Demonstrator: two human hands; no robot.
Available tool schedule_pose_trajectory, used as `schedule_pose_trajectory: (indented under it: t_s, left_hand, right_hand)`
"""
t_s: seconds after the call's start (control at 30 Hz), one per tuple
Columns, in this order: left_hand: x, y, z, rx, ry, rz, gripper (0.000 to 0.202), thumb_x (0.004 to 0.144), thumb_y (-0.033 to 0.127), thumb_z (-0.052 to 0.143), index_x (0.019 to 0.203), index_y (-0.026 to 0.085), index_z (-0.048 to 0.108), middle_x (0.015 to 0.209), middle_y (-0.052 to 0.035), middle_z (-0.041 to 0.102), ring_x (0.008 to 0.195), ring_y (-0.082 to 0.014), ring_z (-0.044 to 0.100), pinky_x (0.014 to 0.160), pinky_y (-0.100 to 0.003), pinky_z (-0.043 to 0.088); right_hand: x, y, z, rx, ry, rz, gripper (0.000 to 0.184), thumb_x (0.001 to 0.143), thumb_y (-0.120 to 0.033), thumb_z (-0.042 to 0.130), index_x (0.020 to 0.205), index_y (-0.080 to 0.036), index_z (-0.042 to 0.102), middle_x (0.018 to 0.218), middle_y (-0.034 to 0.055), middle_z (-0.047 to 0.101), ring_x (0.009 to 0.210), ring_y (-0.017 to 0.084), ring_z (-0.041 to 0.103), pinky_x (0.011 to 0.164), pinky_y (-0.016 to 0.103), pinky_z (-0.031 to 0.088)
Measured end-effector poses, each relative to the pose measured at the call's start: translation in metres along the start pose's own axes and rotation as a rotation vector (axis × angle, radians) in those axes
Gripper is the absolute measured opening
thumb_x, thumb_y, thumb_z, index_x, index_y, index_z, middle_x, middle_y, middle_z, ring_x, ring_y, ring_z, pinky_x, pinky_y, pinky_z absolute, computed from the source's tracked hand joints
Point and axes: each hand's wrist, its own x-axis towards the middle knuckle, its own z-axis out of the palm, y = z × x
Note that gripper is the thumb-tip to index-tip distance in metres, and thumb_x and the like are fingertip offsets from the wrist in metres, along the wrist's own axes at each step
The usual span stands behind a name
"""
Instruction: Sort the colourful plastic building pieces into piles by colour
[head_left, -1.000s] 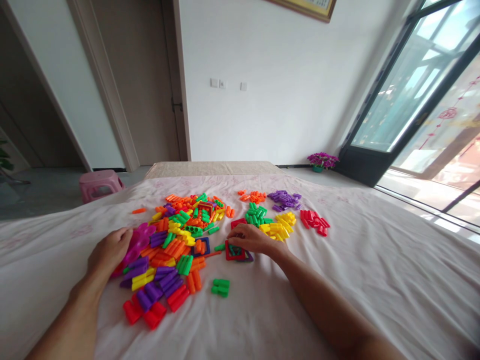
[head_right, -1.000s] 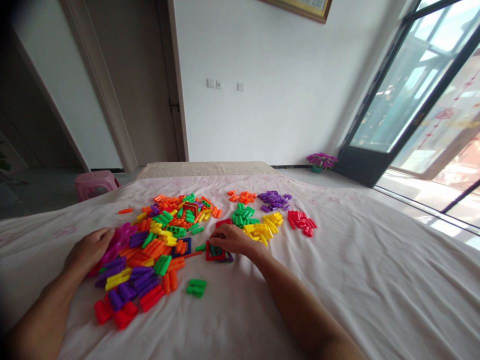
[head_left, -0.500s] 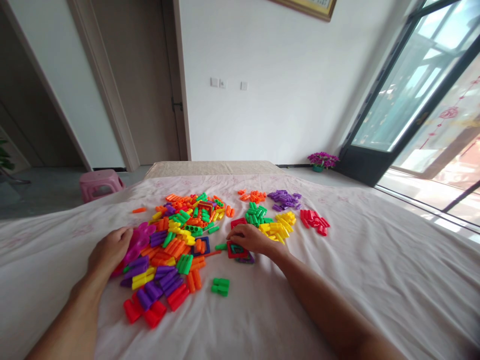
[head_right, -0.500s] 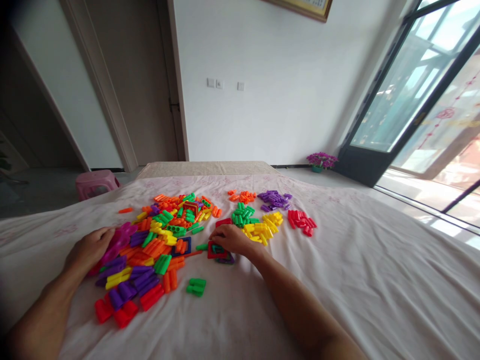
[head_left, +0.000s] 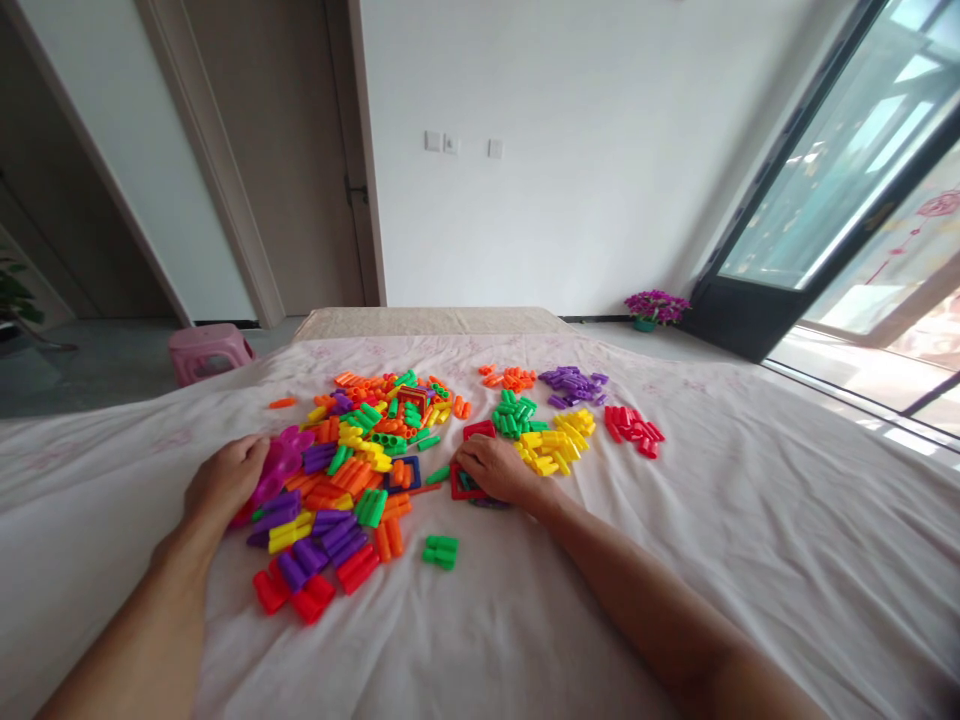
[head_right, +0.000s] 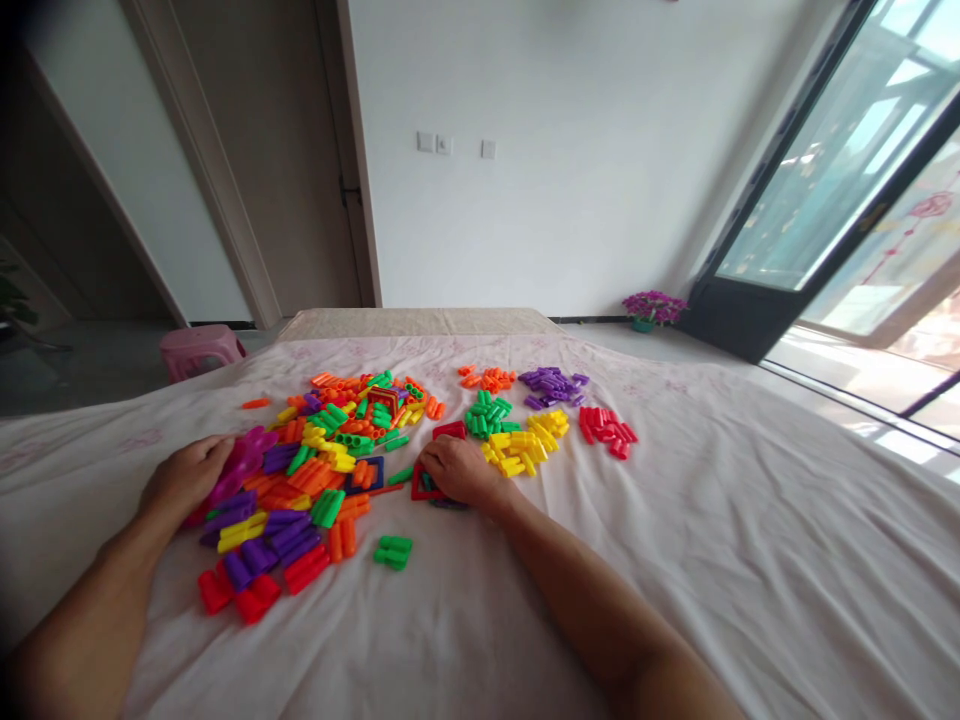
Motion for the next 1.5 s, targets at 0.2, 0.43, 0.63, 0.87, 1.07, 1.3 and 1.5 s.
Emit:
schedule_pose_trajectory:
  t_s: [0.2, 0.43, 0.63, 0.87, 1.07, 1.3, 1.5]
  left_hand:
    - [-0.002, 0.003, -0.002, 0.045, -0.019, 0.002, 0.06, 0.105, 0.05, 0.033, 0.135, 0.02, 0.075, 0.136, -0.0159, 0.074, 0.103, -0.0294, 0.07, 0.085, -0.035, 0.049]
    - [-0.003, 0.005, -0.002, -0.041, -0.013, 0.018, 0.057, 0.104, 0.05, 0.038, 0.136, 0.022, 0.075, 0.135, -0.0133, 0.075, 0.107, -0.0277, 0.068, 0.083, -0.032, 0.047]
    - [-0.004, 0.008, -0.002, -0.078, -0.008, 0.049, 0.051, 0.103, 0.047, 0.043, 0.131, 0.023, 0.078, 0.133, -0.0112, 0.077, 0.105, -0.0268, 0.069, 0.083, -0.031, 0.048]
    - [-0.006, 0.009, -0.004, -0.066, -0.011, 0.039, 0.052, 0.103, 0.048, 0.041, 0.131, 0.025, 0.078, 0.133, -0.0107, 0.077, 0.105, -0.0272, 0.07, 0.081, -0.03, 0.049]
    - [-0.003, 0.006, -0.001, -0.054, -0.02, 0.04, 0.054, 0.103, 0.049, 0.04, 0.133, 0.024, 0.077, 0.133, -0.0111, 0.076, 0.107, -0.028, 0.07, 0.083, -0.031, 0.048]
    - [0.0, 0.004, 0.002, -0.035, -0.025, 0.034, 0.057, 0.103, 0.053, 0.038, 0.134, 0.024, 0.076, 0.133, -0.0109, 0.077, 0.106, -0.0286, 0.07, 0.082, -0.032, 0.048]
    - [0.0, 0.003, 0.003, -0.04, -0.013, 0.036, 0.056, 0.102, 0.054, 0.039, 0.132, 0.025, 0.077, 0.134, -0.0104, 0.076, 0.107, -0.028, 0.071, 0.082, -0.03, 0.05]
  right_hand:
    - [0.002, 0.001, -0.003, 0.101, -0.043, -0.034, 0.022, 0.103, -0.021, 0.059, 0.089, -0.016, 0.075, 0.088, 0.0048, 0.071, 0.078, 0.014, 0.059, 0.071, 0.024, 0.039]
    - [0.007, 0.007, 0.006, 0.392, 0.131, 0.098, 0.024, 0.1, -0.034, 0.063, 0.093, -0.017, 0.078, 0.088, 0.0037, 0.074, 0.08, 0.016, 0.065, 0.073, 0.025, 0.046]
    - [0.014, 0.012, 0.005, 0.693, 0.261, 0.258, 0.032, 0.09, -0.049, 0.067, 0.091, -0.017, 0.075, 0.078, 0.0021, 0.07, 0.069, 0.016, 0.061, 0.062, 0.025, 0.045]
    - [0.014, 0.015, 0.006, 0.708, 0.248, 0.277, 0.032, 0.086, -0.05, 0.068, 0.088, -0.018, 0.075, 0.079, 0.0027, 0.072, 0.07, 0.017, 0.063, 0.063, 0.027, 0.048]
    - [0.018, 0.02, -0.002, 0.703, 0.516, 0.297, 0.035, 0.081, -0.046, 0.073, 0.102, -0.018, 0.077, 0.095, 0.0073, 0.076, 0.085, 0.021, 0.069, 0.073, 0.031, 0.056]
    - [0.014, 0.026, -0.028, 0.96, 0.499, 0.339, 0.05, 0.072, -0.052, 0.082, 0.106, -0.016, 0.078, 0.081, 0.0036, 0.073, 0.063, 0.014, 0.059, 0.057, 0.026, 0.048]
    - [0.014, 0.025, -0.026, 0.755, 0.367, 0.299, 0.029, 0.076, -0.038, 0.077, 0.097, -0.018, 0.082, 0.087, 0.0057, 0.077, 0.074, 0.018, 0.068, 0.066, 0.028, 0.053]
